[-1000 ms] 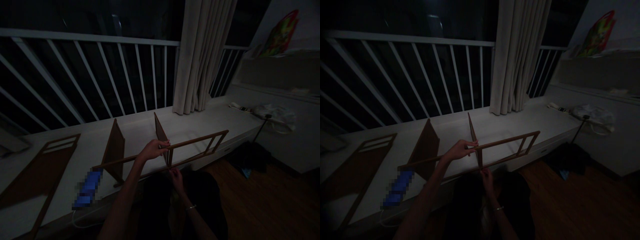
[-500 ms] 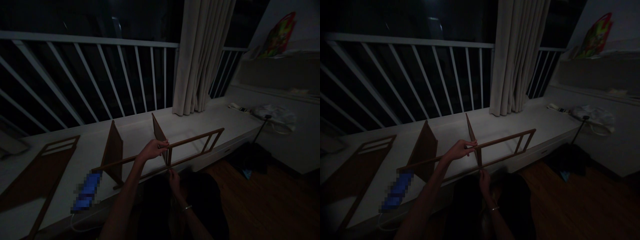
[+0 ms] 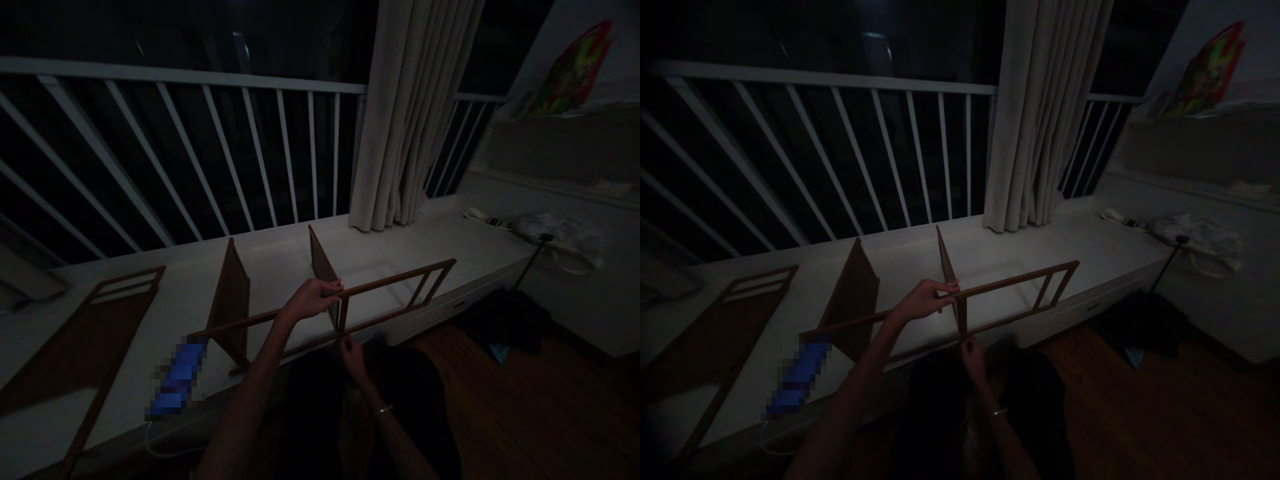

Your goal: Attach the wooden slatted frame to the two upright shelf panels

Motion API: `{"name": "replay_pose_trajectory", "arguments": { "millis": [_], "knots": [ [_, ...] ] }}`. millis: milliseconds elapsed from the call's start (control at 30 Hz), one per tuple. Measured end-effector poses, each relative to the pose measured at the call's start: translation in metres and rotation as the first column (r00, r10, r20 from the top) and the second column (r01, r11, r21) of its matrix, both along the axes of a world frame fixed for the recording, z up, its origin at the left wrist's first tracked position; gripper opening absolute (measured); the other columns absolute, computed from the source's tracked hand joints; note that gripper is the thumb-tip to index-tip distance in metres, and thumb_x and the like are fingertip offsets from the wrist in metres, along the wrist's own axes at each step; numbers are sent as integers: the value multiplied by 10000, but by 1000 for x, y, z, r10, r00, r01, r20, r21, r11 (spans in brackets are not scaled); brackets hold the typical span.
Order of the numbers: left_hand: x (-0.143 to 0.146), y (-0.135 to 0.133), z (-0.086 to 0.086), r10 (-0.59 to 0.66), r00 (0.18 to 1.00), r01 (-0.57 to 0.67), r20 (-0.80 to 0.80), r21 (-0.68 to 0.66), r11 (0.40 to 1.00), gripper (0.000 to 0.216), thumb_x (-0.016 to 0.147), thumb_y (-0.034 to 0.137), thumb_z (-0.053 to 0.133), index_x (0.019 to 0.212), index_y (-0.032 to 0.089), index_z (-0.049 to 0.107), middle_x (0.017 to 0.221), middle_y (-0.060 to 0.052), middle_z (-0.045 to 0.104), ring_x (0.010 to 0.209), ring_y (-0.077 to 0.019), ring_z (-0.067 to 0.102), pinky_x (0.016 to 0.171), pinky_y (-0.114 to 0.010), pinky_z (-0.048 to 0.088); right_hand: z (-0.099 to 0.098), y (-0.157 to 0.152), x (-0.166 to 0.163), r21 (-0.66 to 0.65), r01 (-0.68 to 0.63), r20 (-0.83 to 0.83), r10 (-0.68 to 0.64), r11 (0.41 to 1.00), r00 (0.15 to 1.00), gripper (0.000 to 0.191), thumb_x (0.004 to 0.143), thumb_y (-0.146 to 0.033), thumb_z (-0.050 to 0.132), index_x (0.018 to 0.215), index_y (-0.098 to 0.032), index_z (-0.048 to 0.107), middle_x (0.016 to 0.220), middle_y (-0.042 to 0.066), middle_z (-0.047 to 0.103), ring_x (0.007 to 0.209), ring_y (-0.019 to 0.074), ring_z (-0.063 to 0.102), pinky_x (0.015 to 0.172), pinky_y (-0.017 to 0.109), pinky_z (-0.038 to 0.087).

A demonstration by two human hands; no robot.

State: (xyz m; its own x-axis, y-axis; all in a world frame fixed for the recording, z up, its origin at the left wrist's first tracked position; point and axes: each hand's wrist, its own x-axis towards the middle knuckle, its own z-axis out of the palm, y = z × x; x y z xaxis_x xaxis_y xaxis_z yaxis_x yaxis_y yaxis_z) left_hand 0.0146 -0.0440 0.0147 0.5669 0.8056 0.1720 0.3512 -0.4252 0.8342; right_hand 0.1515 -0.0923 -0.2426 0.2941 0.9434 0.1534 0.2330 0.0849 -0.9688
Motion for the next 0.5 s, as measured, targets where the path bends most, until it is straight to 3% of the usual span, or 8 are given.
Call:
{"name": "replay_pose_trajectory", "arguments": {
  "millis": [200, 367, 500],
  "knots": [
    [-2, -2, 0, -7, 1000, 8, -21, 75, 997, 353, 693, 265, 546, 1031, 167, 579, 1163, -62, 492, 1037, -255, 493, 742, -346, 495, -7, -1, -7, -2, 1, 11, -1, 1000, 1000, 321, 724, -419, 435, 752, -150, 609, 708, 66, 624, 641, 173, 528, 637, 279, 392],
    [-4, -3, 0, 16, 999, -13, -36, 91, 996, 351, 672, 262, 575, 1013, 182, 591, 1152, -57, 498, 1008, -257, 514, 784, -367, 476, -14, -6, -6, 95, 16, 61, -22, 995, 998, 345, 737, -441, 433, 812, -158, 615, 820, 97, 623, 752, 193, 532, 742, 316, 373],
    [-4, -4, 1, 17, 999, -13, -52, 83, 996, 354, 678, 249, 571, 1024, 178, 584, 1155, -55, 498, 1028, -245, 500, 826, -358, 453, -17, -5, -5, 130, 4, 88, -16, 991, 996, 339, 734, -449, 438, 784, -165, 617, 807, 96, 616, 747, 195, 526, 740, 321, 375]
  ]
}}
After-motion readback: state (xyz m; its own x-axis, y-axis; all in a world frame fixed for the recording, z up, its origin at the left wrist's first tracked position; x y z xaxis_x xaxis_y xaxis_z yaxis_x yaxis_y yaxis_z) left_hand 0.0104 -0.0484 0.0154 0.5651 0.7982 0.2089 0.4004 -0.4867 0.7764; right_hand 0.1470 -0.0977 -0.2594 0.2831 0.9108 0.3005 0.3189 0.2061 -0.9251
